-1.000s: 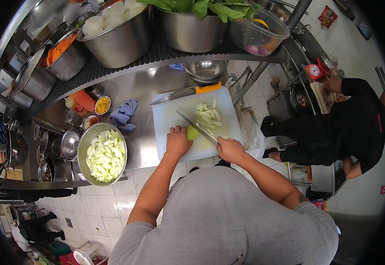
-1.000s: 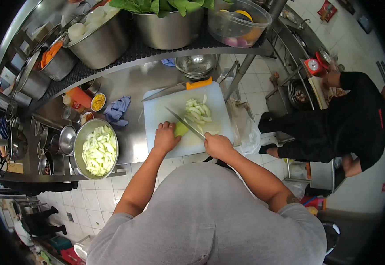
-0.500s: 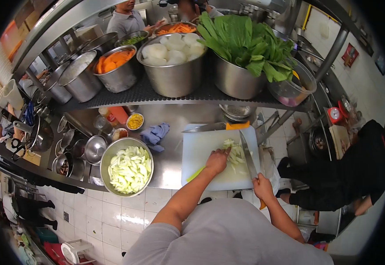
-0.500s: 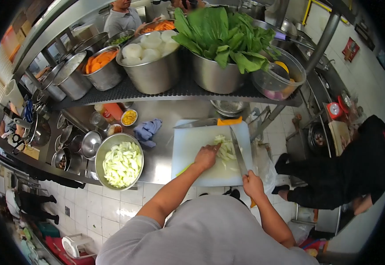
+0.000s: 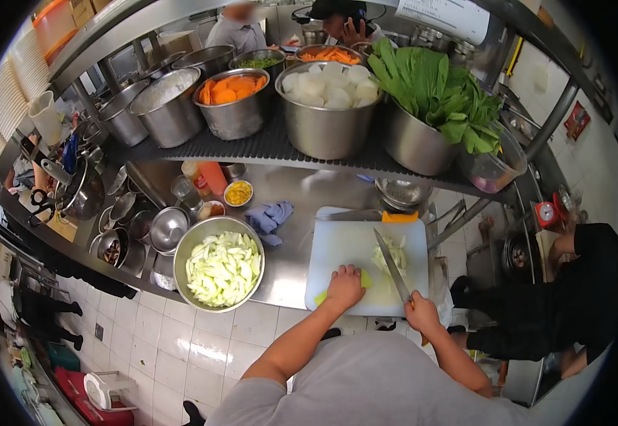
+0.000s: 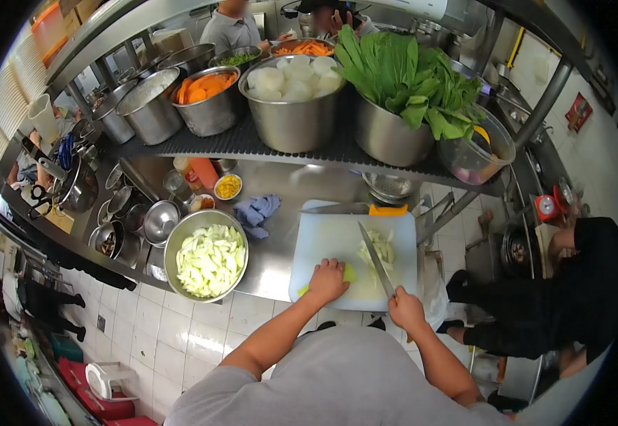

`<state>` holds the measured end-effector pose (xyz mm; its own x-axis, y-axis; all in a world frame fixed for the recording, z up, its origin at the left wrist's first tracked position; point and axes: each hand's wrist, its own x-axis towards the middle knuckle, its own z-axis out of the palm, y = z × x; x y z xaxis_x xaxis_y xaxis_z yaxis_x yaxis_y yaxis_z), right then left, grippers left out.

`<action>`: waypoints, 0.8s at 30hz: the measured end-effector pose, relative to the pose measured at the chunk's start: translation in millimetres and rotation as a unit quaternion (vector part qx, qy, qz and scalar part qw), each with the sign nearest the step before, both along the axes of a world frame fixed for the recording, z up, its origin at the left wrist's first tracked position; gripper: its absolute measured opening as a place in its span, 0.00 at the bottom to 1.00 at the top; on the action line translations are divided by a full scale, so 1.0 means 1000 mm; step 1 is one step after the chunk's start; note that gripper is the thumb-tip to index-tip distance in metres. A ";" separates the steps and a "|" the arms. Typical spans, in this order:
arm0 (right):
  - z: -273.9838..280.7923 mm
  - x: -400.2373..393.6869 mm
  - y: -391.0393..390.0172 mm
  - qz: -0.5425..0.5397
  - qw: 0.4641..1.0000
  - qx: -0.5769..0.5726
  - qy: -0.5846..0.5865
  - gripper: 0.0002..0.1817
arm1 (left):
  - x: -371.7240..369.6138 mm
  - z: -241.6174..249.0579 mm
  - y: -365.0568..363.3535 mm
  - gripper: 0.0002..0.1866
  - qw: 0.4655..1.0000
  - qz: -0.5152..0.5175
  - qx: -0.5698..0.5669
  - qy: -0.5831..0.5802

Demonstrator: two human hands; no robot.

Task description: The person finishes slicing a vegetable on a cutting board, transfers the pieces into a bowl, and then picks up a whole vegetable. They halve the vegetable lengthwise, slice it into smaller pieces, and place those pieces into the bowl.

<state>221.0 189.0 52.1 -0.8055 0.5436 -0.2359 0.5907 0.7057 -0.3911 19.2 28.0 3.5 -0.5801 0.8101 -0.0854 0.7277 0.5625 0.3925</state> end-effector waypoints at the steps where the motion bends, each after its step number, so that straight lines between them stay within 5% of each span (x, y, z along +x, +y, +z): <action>1: 0.002 -0.007 0.000 0.017 1.000 0.008 -0.003 0.13 | 0.001 0.000 0.000 0.29 1.000 0.001 0.006 0.003; 5: 0.015 -0.039 -0.002 0.059 0.997 0.028 -0.029 0.13 | -0.008 0.003 -0.005 0.21 0.996 -0.013 0.061 0.060; 9: 0.030 -0.057 -0.013 0.089 0.994 0.069 -0.001 0.13 | -0.018 0.045 -0.005 0.25 0.999 -0.027 0.044 -0.015; 24: 0.043 -0.066 -0.030 0.162 0.979 0.039 -0.114 0.11 | -0.008 0.001 0.016 0.19 0.998 -0.053 0.024 -0.009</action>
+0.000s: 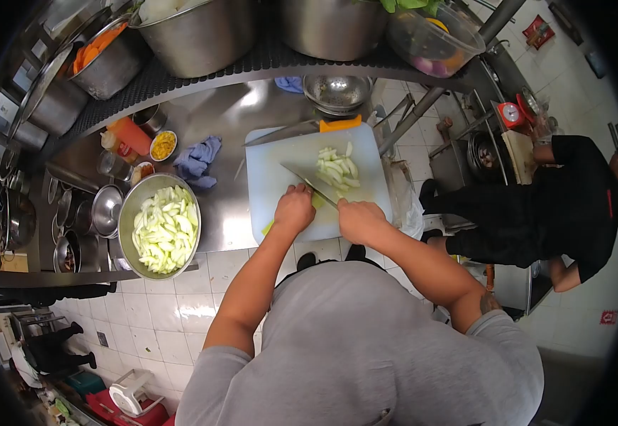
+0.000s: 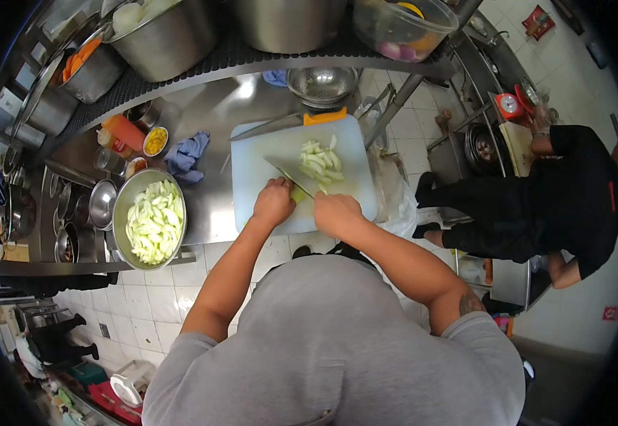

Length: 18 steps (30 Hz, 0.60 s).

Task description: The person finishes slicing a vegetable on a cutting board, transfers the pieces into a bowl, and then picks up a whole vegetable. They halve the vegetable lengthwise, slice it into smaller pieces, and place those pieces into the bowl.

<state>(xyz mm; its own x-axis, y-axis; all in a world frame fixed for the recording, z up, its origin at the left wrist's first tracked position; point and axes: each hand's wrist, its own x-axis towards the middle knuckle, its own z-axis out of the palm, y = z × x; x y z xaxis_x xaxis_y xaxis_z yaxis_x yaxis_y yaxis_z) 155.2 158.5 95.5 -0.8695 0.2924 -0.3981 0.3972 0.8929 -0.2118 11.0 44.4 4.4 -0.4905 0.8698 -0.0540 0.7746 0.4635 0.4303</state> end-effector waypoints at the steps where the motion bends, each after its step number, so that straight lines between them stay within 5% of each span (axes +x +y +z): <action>1: -0.003 0.005 0.000 -0.007 1.000 -0.006 -0.004 0.12 | 0.000 0.001 -0.001 0.19 1.000 -0.004 0.000 0.001; 5: -0.043 0.001 0.000 -0.048 0.998 -0.023 0.022 0.11 | 0.000 0.009 -0.002 0.17 1.000 -0.013 0.007 0.003; 18: -0.022 -0.010 0.000 -0.008 1.000 -0.023 0.003 0.12 | -0.004 0.006 -0.008 0.17 0.999 -0.029 0.006 0.012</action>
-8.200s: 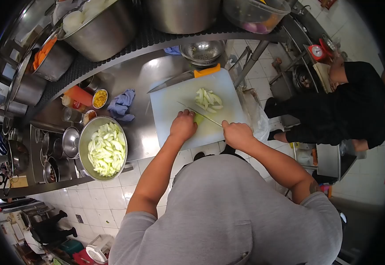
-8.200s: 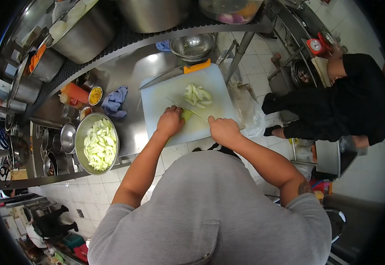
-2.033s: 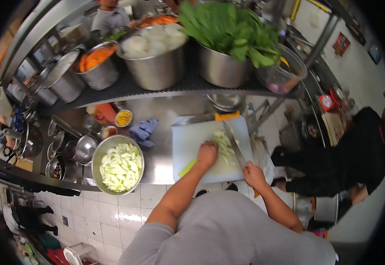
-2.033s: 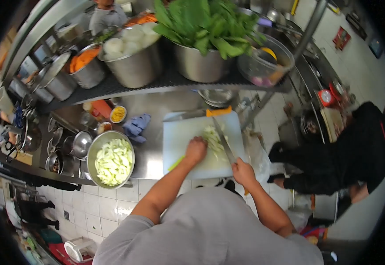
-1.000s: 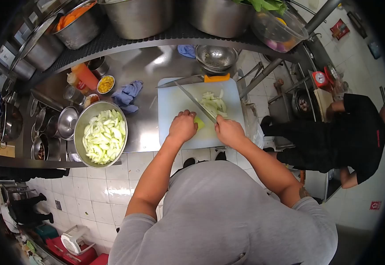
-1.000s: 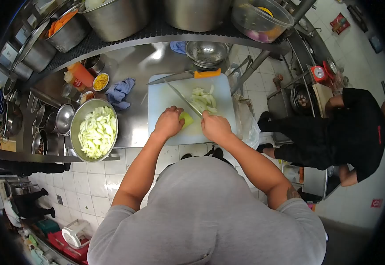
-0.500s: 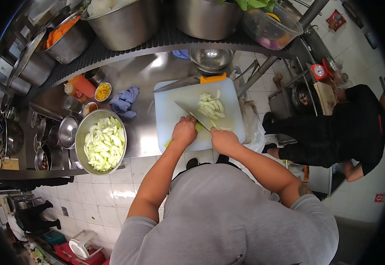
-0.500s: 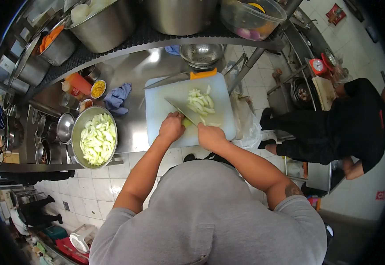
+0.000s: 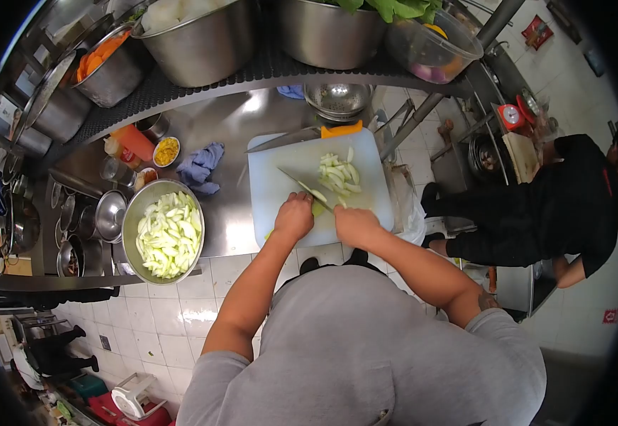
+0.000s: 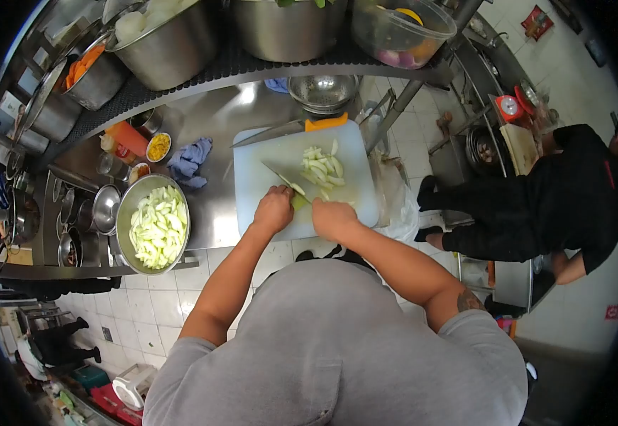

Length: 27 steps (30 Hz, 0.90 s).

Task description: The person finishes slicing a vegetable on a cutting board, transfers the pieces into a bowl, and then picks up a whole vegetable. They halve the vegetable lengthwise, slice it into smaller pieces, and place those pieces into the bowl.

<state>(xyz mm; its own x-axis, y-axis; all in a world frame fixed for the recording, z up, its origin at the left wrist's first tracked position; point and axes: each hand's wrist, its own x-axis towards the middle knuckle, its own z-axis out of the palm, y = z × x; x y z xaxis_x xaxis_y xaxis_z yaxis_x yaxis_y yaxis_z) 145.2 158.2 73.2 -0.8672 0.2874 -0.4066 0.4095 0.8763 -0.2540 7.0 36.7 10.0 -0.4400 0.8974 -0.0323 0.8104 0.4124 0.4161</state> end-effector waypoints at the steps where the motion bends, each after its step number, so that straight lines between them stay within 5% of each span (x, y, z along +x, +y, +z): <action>1: -0.015 0.001 -0.004 -0.015 1.000 -0.004 0.006 0.12 | 0.000 0.000 0.000 0.17 1.000 0.002 0.006 -0.003; 20: -0.026 -0.008 -0.005 -0.024 0.999 -0.019 0.038 0.13 | 0.003 -0.004 -0.002 0.15 1.000 0.017 0.020 -0.004; 23: 0.009 -0.009 -0.008 0.006 1.000 -0.006 -0.002 0.13 | 0.000 -0.007 -0.005 0.15 1.000 -0.003 0.012 0.003; 27: -0.026 -0.009 -0.009 -0.032 0.999 -0.022 0.007 0.14 | 0.000 -0.002 -0.004 0.15 1.000 -0.004 0.009 -0.001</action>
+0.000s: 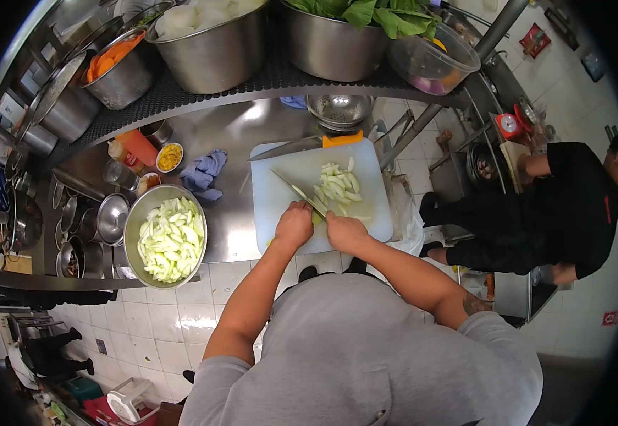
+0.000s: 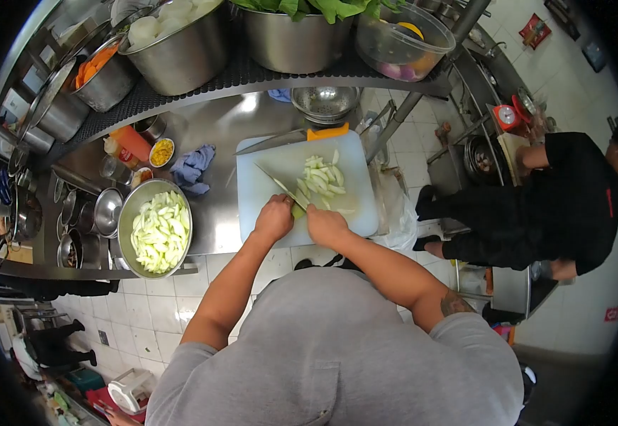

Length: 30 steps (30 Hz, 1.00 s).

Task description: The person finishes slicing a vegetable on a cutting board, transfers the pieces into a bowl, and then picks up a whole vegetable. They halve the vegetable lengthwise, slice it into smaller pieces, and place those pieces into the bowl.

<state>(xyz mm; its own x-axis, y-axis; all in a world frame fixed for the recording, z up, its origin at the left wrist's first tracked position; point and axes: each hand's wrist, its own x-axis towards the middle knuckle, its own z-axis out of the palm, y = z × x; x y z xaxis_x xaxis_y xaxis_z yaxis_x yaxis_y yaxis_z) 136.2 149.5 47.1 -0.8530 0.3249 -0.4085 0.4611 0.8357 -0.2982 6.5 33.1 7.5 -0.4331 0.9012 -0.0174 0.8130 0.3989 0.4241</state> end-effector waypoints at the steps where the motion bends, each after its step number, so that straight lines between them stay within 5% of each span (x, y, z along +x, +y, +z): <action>1: 0.004 -0.007 0.005 0.011 1.000 0.010 0.021 0.13 | -0.002 -0.001 0.001 0.15 1.000 -0.005 -0.002 0.010; 8: -0.013 0.000 -0.001 0.007 0.998 -0.002 0.058 0.13 | 0.000 -0.003 -0.002 0.16 1.000 -0.008 -0.017 0.010; 11: 0.034 -0.011 -0.002 0.017 1.000 -0.017 0.005 0.13 | 0.002 0.003 -0.005 0.15 0.999 -0.024 -0.026 0.018; 17: -0.009 -0.011 0.000 0.025 0.999 0.011 0.043 0.13 | -0.002 0.004 -0.009 0.14 0.996 -0.060 -0.033 0.048; 30: -0.002 -0.002 -0.010 0.026 1.000 0.007 0.013 0.13 | -0.008 0.007 -0.017 0.12 0.997 -0.069 -0.023 0.036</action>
<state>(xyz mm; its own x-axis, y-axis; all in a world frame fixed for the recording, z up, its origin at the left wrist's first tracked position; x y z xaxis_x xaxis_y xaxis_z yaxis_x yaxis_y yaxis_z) 133.9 139.2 45.0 -0.8790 0.2859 -0.3816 0.4098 0.8621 -0.2979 -1.2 15.8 14.9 -0.3064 0.9513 -0.0336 0.8892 0.2987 0.3465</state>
